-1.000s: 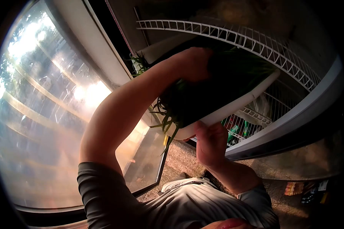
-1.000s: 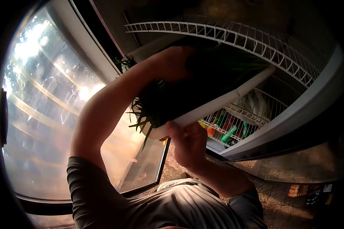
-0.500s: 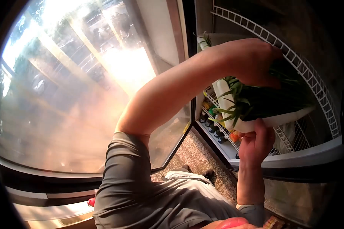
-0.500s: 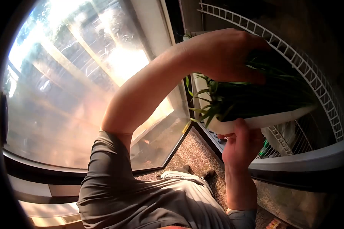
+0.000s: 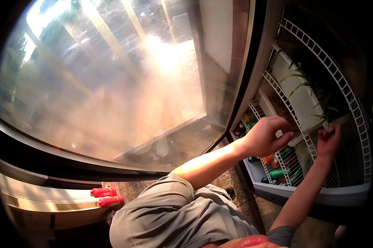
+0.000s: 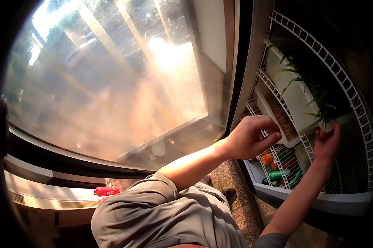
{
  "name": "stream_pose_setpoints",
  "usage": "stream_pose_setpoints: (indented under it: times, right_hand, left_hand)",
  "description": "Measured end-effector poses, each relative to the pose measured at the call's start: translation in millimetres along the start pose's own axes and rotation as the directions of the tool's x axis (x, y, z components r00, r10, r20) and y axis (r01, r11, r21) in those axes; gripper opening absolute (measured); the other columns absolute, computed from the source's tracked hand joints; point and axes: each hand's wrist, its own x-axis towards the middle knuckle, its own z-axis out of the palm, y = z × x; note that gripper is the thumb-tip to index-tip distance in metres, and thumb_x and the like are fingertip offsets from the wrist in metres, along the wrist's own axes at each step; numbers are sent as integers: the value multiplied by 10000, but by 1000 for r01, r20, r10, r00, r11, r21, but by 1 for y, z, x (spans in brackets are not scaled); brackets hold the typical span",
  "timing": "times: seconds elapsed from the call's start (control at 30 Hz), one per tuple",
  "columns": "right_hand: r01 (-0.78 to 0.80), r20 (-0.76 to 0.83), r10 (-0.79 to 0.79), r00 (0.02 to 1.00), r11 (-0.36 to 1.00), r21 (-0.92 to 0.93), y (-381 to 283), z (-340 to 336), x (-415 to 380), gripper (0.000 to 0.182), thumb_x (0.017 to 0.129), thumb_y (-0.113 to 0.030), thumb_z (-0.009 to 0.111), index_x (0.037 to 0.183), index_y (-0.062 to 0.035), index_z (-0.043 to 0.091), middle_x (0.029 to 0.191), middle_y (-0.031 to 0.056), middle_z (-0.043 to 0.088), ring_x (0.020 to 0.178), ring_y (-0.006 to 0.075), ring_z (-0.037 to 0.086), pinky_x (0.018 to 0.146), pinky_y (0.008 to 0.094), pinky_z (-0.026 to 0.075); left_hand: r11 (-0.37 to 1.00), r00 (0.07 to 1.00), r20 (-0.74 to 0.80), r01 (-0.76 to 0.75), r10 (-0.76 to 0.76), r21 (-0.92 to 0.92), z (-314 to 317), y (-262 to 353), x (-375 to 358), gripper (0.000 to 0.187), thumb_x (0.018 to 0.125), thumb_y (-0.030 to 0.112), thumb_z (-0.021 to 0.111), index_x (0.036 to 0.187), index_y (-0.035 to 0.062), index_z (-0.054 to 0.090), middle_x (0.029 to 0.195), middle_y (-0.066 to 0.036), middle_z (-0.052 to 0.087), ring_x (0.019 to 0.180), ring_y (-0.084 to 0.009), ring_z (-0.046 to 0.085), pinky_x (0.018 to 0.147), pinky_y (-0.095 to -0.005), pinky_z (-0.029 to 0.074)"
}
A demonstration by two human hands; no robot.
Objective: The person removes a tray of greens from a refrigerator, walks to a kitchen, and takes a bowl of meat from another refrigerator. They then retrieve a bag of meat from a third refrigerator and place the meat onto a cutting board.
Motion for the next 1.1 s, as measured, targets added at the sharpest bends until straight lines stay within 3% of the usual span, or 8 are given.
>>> stream_pose_setpoints:
  times: [0.1, 0.23, 0.4, 0.6, 0.73, 0.9, 0.93, 1.1]
  right_hand:
    - [-33, -164, 27, 986, 999, -34, -7, 9, 11, 213, 908, -290, 500, 762, -135, 509, 539, -51, 375, 493, 66, 340, 564, 248, 364]
    - [-42, -313, 12, 950, 995, -89, -1, -15, 35, 156, 895, -281, 533, 913, -140, 599, 749, -34, 588, 550, 79, 470, 551, 245, 392]
    - [12, -214, -29, 976, 997, -80, 6, -96, 83, 244, 908, -317, 560, 1041, -115, 595, 859, -17, 613, 692, 90, 534, 618, 235, 416]
    - [122, -419, -215, 882, 964, -237, 19, -22, -16, 238, 893, -289, 596, 1019, -88, 579, 914, 13, 579, 790, 108, 544, 692, 243, 428]
    - [228, -288, -369, 884, 877, -423, 77, 2, -129, 85, 908, -143, 567, 921, -65, 535, 770, 2, 539, 652, 79, 495, 606, 210, 403]
    - [19, -225, -320, 920, 612, -790, 153, -60, -263, 247, 862, -167, 627, 791, -52, 421, 675, -9, 398, 621, 131, 383, 610, 275, 376]
    - [-200, -313, -313, 897, 345, -917, 170, -83, -291, 277, 837, -176, 644, 777, -45, 408, 652, 18, 388, 597, 170, 392, 590, 314, 388]
    - [-536, -542, -92, 835, 86, -840, 247, -255, -507, 289, 734, -131, 695, 662, -7, 445, 594, 135, 512, 546, 284, 459, 570, 411, 412]
  left_hand:
    - [979, 981, 15, 196, -195, -51, 10, -21, -34, 134, 838, 144, 636, 834, 10, 622, 738, -115, 634, 676, -229, 629, 601, -322, 497]
    - [979, 974, 100, 206, -206, 11, 14, -29, -56, 131, 833, 143, 630, 820, 14, 613, 734, -125, 628, 687, -259, 625, 618, -347, 498]
    - [986, 975, 158, 164, -157, -32, 11, -23, -65, 141, 823, 155, 627, 806, 16, 609, 715, -125, 595, 675, -271, 605, 608, -363, 490]
    - [993, 978, 182, 112, -103, -41, 18, -32, -77, 137, 821, 161, 627, 798, 28, 610, 709, -119, 591, 671, -263, 606, 604, -361, 492]
    - [994, 967, 234, 105, -106, 14, 31, -32, -92, 140, 808, 173, 636, 825, 35, 618, 718, -125, 592, 694, -306, 596, 619, -389, 488]
    - [997, 955, 291, 39, -55, 61, 51, -25, -123, 147, 772, 172, 644, 807, 36, 599, 731, -122, 584, 747, -317, 589, 665, -400, 485]
    - [996, 952, 300, 29, -54, 87, 51, -20, -130, 147, 772, 173, 644, 798, 37, 596, 729, -121, 581, 745, -317, 587, 664, -398, 485]
    - [955, 893, 396, 107, -215, 275, 53, -36, -222, 176, 794, 208, 633, 762, 45, 573, 720, -127, 581, 723, -325, 583, 635, -402, 486]
